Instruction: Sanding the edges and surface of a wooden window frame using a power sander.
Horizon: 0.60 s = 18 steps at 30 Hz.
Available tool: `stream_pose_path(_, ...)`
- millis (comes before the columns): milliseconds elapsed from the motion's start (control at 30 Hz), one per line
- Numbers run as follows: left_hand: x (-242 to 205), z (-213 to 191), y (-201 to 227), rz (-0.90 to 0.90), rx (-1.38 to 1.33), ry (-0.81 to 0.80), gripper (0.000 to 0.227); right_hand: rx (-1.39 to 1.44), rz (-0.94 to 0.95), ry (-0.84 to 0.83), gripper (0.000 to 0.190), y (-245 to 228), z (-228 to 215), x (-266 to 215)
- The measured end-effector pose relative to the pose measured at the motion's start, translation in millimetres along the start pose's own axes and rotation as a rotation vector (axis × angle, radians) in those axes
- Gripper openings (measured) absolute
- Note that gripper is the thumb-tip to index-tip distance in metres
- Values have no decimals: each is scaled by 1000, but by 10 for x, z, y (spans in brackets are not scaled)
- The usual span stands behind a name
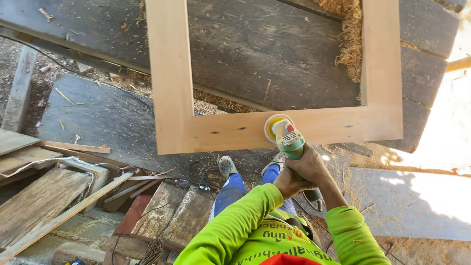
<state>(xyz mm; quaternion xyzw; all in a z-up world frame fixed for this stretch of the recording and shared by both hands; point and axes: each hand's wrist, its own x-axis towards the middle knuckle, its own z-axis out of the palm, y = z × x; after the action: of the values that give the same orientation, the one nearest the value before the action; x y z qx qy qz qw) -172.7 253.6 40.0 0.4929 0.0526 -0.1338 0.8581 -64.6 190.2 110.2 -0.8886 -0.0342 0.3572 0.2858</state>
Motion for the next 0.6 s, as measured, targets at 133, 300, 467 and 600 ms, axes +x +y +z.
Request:
stream_pose_path(133, -225, -227, 181, 7, 15, 58, 82, 100, -73, -41, 76, -286, 210, -17)
stream_pose_path(300, -517, -464, 582, -184, 254, 207, 83, 69, -76, -96, 77, -711, 403, -99)
stream_pose_path(467, -620, -695, 429, -90, 130, 222, 89, 78, -136, -112, 74, -894, 647, -41)
stream_pose_path(600, -702, -872, 308, 176, 93, 217, 93, 61, -224, -108, 74, -1059, 801, -26)
